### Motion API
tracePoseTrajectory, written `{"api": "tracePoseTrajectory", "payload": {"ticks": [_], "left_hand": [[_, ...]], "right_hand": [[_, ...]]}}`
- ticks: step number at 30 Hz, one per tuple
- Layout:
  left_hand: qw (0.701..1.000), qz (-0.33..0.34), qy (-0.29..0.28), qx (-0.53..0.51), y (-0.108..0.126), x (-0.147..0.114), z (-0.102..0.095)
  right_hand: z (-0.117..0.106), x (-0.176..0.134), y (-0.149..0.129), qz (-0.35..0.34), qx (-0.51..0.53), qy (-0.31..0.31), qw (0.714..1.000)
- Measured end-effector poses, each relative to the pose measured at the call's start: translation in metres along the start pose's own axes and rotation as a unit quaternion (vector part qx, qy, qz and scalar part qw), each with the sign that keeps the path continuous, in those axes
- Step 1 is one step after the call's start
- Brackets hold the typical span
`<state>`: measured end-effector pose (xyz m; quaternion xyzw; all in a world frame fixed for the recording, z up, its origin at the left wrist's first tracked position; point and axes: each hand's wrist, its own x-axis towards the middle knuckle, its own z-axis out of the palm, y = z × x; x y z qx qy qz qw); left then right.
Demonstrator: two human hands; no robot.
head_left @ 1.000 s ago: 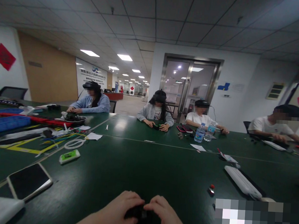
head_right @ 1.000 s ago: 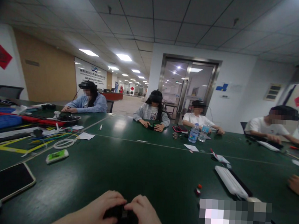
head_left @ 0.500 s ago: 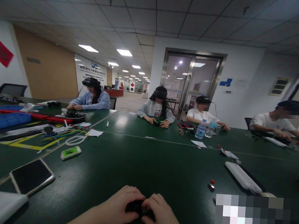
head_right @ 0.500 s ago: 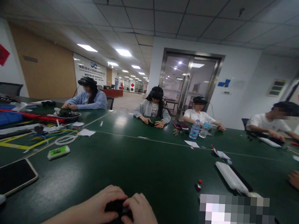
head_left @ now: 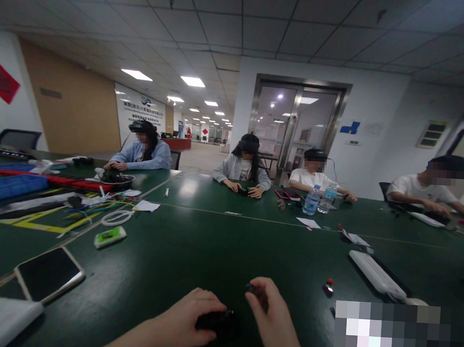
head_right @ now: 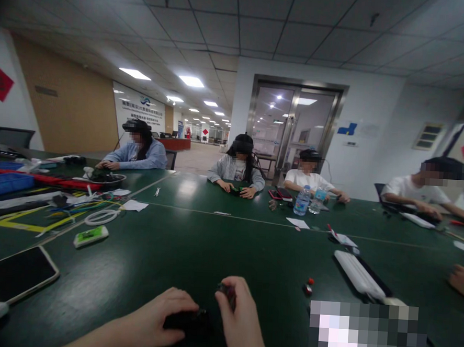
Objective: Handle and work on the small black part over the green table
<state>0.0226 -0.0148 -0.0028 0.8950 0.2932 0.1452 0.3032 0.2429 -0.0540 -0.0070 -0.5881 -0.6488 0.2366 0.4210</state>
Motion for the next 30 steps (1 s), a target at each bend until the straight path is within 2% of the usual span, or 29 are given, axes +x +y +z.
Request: {"api": "tracePoseTrajectory", "payload": {"ticks": [2, 4, 8, 20, 30], "left_hand": [[1.000, -0.004, -0.002, -0.004, -0.001, 0.000, 0.000], [1.000, -0.008, -0.002, -0.007, -0.002, -0.001, 0.000], [1.000, -0.010, -0.001, -0.011, -0.003, -0.001, 0.000], [0.999, -0.015, 0.010, -0.030, -0.007, 0.000, 0.002], [1.000, -0.011, 0.002, -0.027, -0.008, 0.000, 0.001]], "right_hand": [[-0.006, 0.005, 0.010, 0.041, 0.029, 0.057, 0.997], [-0.009, 0.009, 0.019, 0.057, 0.052, 0.076, 0.994], [-0.009, 0.012, 0.028, 0.072, 0.069, 0.071, 0.992], [-0.006, 0.010, 0.027, 0.072, 0.089, 0.074, 0.991], [-0.006, 0.011, 0.028, 0.082, 0.067, 0.063, 0.992]]}}
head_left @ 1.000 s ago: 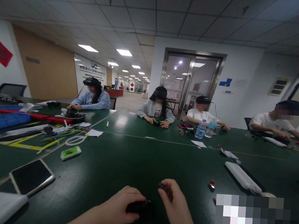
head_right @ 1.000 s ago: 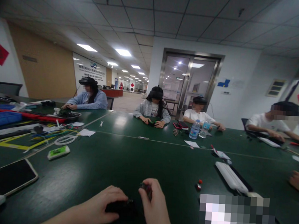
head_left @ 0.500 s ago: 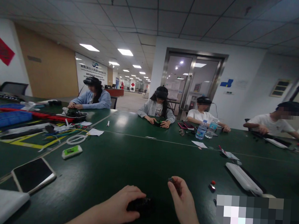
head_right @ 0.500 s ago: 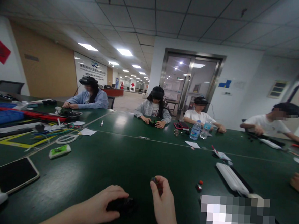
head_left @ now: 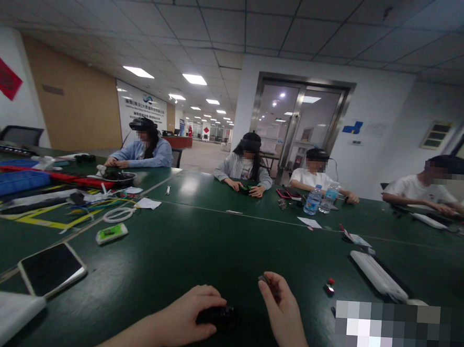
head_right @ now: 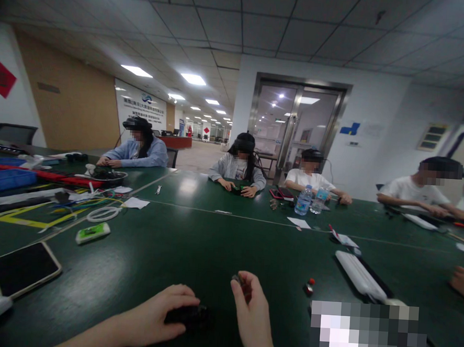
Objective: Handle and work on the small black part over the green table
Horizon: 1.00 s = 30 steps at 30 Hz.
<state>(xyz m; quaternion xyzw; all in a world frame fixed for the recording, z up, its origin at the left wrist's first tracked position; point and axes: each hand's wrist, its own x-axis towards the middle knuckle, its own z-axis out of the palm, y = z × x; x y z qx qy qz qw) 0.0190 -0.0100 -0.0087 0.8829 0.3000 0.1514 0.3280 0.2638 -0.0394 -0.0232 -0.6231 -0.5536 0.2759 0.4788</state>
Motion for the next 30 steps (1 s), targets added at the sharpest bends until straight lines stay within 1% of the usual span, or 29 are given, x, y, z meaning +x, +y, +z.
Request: {"api": "tracePoseTrajectory", "payload": {"ticks": [4, 9, 11, 15, 20, 25, 30], "left_hand": [[1.000, -0.003, 0.004, 0.000, 0.003, -0.001, -0.001], [1.000, -0.004, 0.002, -0.002, 0.004, 0.000, -0.002], [1.000, -0.006, 0.004, -0.002, 0.003, 0.000, -0.001], [1.000, 0.000, 0.008, 0.000, 0.001, 0.000, 0.000], [1.000, 0.004, 0.013, 0.002, 0.000, 0.000, 0.002], [1.000, 0.001, 0.018, 0.003, 0.000, 0.000, 0.002], [1.000, 0.003, 0.016, 0.002, 0.004, 0.001, 0.001]], "right_hand": [[0.000, -0.001, -0.001, 0.004, -0.018, -0.010, 1.000], [0.002, -0.006, -0.010, -0.013, -0.032, -0.012, 0.999], [0.004, -0.009, -0.014, -0.027, -0.048, -0.023, 0.998], [0.010, -0.015, -0.021, -0.058, -0.068, -0.063, 0.994], [0.019, -0.020, -0.024, -0.085, -0.069, -0.108, 0.988], [0.022, -0.024, -0.031, -0.089, -0.100, -0.170, 0.976], [0.023, -0.029, -0.039, -0.097, -0.123, -0.210, 0.965]]}}
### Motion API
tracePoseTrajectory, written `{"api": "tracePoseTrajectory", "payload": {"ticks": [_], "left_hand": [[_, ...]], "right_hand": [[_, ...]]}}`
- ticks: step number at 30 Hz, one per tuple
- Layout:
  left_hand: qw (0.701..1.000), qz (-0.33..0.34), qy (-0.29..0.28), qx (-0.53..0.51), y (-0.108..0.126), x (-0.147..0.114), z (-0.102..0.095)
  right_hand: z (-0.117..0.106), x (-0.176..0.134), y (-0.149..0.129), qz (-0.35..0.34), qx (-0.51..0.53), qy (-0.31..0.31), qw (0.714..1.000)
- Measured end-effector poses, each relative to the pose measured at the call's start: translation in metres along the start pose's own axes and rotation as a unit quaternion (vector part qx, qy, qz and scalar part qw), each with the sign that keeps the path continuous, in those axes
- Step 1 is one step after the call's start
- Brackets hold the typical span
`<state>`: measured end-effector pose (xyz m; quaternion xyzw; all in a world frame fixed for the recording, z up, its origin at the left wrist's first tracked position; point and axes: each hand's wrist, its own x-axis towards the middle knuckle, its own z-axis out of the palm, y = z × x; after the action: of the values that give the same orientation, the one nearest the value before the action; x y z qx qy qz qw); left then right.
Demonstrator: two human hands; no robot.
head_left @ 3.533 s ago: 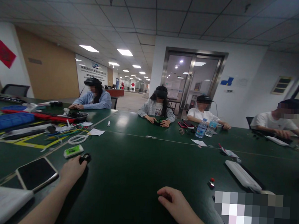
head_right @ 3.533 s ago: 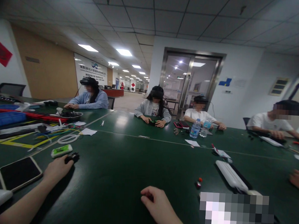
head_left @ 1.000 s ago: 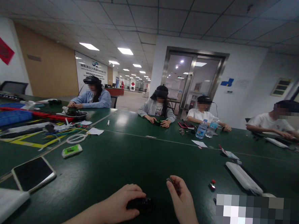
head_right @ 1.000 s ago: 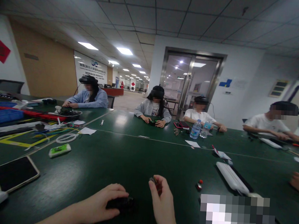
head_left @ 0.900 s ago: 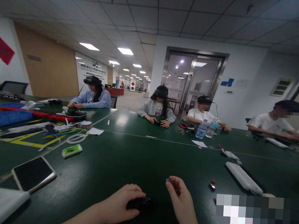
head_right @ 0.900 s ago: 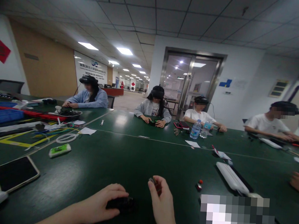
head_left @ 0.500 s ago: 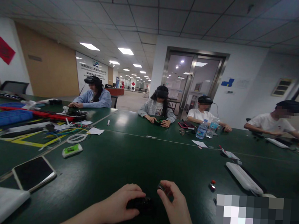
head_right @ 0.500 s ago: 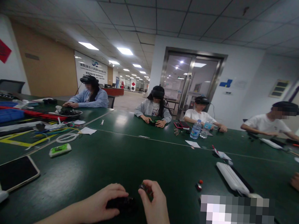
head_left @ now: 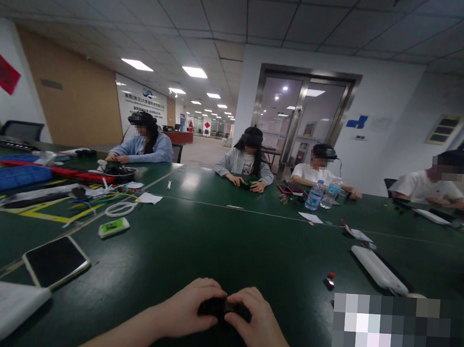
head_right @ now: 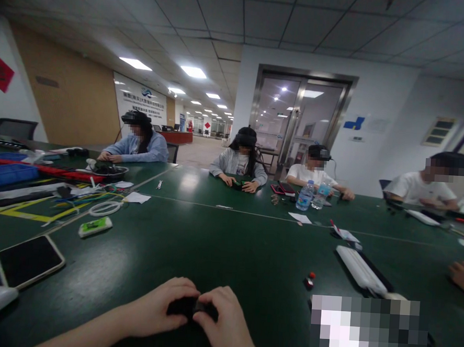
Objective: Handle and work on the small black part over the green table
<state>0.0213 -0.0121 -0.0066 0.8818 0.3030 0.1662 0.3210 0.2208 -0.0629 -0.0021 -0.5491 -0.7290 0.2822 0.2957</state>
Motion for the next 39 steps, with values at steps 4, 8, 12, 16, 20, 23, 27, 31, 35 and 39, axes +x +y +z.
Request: {"api": "tracePoseTrajectory", "payload": {"ticks": [4, 8, 12, 16, 20, 23, 27, 31, 35, 39], "left_hand": [[1.000, -0.001, 0.003, 0.000, 0.0005, 0.0000, -0.0005], [1.000, -0.004, 0.002, -0.003, 0.0011, -0.0008, -0.0013], [1.000, 0.001, 0.001, -0.002, 0.0023, -0.0011, -0.0021], [1.000, 0.007, 0.004, 0.005, -0.0006, -0.0001, 0.0003], [1.000, 0.011, 0.010, 0.008, -0.0039, 0.0002, 0.0029], [1.000, 0.009, 0.019, 0.002, -0.0020, -0.0008, 0.0019], [1.000, 0.013, 0.014, 0.009, 0.0039, -0.0021, -0.0010], [0.999, 0.028, 0.003, 0.029, 0.0055, -0.0028, -0.0014], [0.998, 0.042, -0.005, 0.045, 0.0033, -0.0030, -0.0008], [0.995, 0.051, -0.011, 0.081, 0.0025, -0.0031, -0.0007]], "right_hand": [[0.0014, -0.0015, -0.0017, -0.010, -0.018, -0.021, 1.000], [0.0029, -0.0015, -0.0011, -0.019, -0.031, -0.026, 0.999], [0.0026, -0.0010, -0.0019, -0.021, -0.039, -0.024, 0.999], [0.0034, -0.0011, -0.0006, -0.022, -0.041, -0.021, 0.999], [0.0068, -0.0004, 0.0037, -0.030, -0.045, -0.016, 0.998], [0.0082, 0.0008, 0.0055, -0.028, -0.048, -0.020, 0.998], [0.0067, 0.0014, 0.0050, -0.017, -0.049, -0.026, 0.998], [0.0048, 0.0015, 0.0036, -0.015, -0.041, -0.027, 0.999], [0.0054, 0.0022, 0.0035, -0.013, -0.027, -0.028, 0.999], [0.0069, 0.0024, 0.0055, 0.006, -0.019, -0.028, 0.999]]}}
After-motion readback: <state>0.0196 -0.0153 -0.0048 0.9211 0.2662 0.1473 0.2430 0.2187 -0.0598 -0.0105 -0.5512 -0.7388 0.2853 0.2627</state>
